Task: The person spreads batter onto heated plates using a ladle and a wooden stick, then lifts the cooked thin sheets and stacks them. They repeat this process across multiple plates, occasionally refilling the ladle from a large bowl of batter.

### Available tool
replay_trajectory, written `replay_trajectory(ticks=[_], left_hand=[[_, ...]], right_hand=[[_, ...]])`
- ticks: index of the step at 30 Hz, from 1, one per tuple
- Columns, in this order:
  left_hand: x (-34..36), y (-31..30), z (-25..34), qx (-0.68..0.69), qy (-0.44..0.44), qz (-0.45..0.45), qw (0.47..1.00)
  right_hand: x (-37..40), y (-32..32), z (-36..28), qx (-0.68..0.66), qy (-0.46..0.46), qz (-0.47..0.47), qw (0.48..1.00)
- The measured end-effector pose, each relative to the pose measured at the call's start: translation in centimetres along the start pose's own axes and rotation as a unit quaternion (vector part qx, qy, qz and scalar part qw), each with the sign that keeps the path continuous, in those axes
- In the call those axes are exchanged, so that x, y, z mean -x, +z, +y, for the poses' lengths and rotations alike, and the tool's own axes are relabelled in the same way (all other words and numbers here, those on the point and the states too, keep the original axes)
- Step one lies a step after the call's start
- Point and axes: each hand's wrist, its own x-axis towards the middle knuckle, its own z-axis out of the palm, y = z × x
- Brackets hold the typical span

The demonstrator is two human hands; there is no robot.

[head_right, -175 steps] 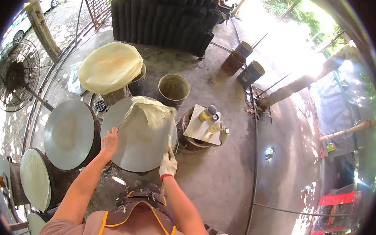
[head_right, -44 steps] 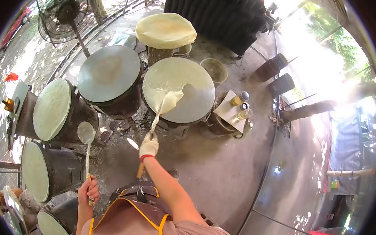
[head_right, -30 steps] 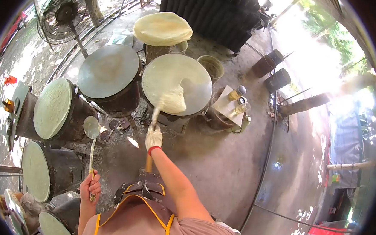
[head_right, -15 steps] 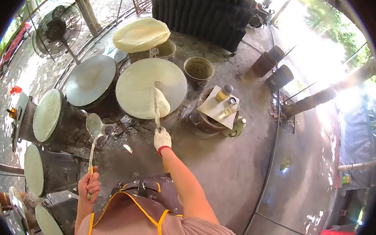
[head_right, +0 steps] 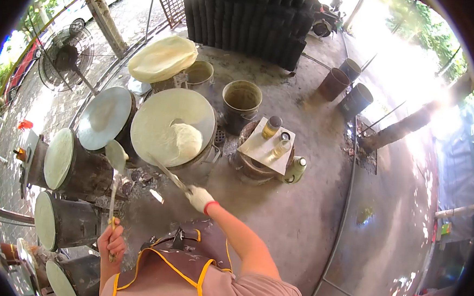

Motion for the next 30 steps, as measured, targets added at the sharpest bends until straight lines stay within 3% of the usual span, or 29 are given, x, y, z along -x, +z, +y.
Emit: replay_trajectory(ticks=[1,3,4,6,9,10,14,15,16,17,18,20,21,22,23,24,26,28,29,30], left_hand=[[0.2,-0.2,0.1,0.033,0.004,-0.061,0.998],[0.5,-0.7,0.7,0.098,0.012,-0.184,0.978],[0.2,-0.5,1.0,0.084,0.014,-0.162,0.983],[-0.5,0.0,1.7,0.059,0.02,-0.121,0.991],[-1.7,0.1,1.9,0.04,0.006,0.022,0.999],[-2.0,-0.4,2.2,0.022,-0.002,0.025,0.999],[-2.1,-1.9,4.0,-0.045,-0.031,0.039,0.998],[-2.0,-2.0,4.6,-0.063,-0.035,0.036,0.997],[-1.9,-2.1,5.3,-0.081,-0.037,0.034,0.995],[-1.6,-2.3,6.2,-0.093,-0.038,-0.016,0.995],[-1.4,-2.4,7.2,-0.104,-0.037,-0.067,0.992],[-1.3,-2.9,8.8,-0.077,-0.029,-0.175,0.981],[-1.4,-3.1,9.3,-0.035,-0.02,-0.231,0.972],[-1.6,-3.2,9.4,0.007,-0.01,-0.287,0.958],[-2.1,-2.7,9.1,0.022,0.009,-0.29,0.957],[-2.5,-2.1,9.0,0.015,0.007,-0.222,0.975],[-3.2,-1.0,8.6,0.002,0.0,-0.083,0.997],[-4.4,-1.7,7.7,-0.032,-0.043,0.0,0.999],[-5.0,-2.9,7.1,-0.018,-0.073,0.025,0.997],[-5.3,-3.5,6.5,-0.003,-0.102,0.052,0.993]], right_hand=[[1.1,0.5,0.9,-0.027,0.029,-0.001,0.999],[0.5,-0.8,2.4,-0.013,0.08,0.128,0.989],[0.3,-1.0,3.1,-0.007,0.108,0.191,0.976],[-5.0,-4.2,4.0,0.1,0.156,0.21,0.96],[-11.3,-10.1,-0.1,0.087,0.215,0.231,0.945],[-12.6,-10.5,-0.6,0.085,0.241,0.232,0.939],[-10.5,-6.4,-2.0,0.023,0.181,0.223,0.958],[-8.8,-4.1,-1.1,0.027,0.112,0.178,0.977],[-7.2,-2.2,-1.0,-0.019,0.095,0.214,0.972],[-5.7,-1.2,-0.6,-0.069,0.042,0.25,0.965],[-6.1,-0.5,-0.4,-0.212,0.08,0.293,0.929],[-6.9,0.8,0.3,-0.481,0.152,0.354,0.788],[-8.1,0.8,-0.5,-0.518,0.15,0.419,0.731],[-8.6,0.3,-1.7,-0.356,0.197,0.427,0.808],[-9.1,-0.3,-3.0,-0.428,0.199,0.373,0.799],[-9.4,-0.8,-4.0,-0.498,0.199,0.316,0.782],[-11.1,-0.4,1.6,-0.369,0.104,0.324,0.865],[-9.6,-1.2,0.6,-0.376,0.155,0.402,0.821],[-10.3,1.0,3.5,-0.381,0.151,0.419,0.81],[-9.5,0.8,1.5,-0.253,0.163,0.41,0.861]])
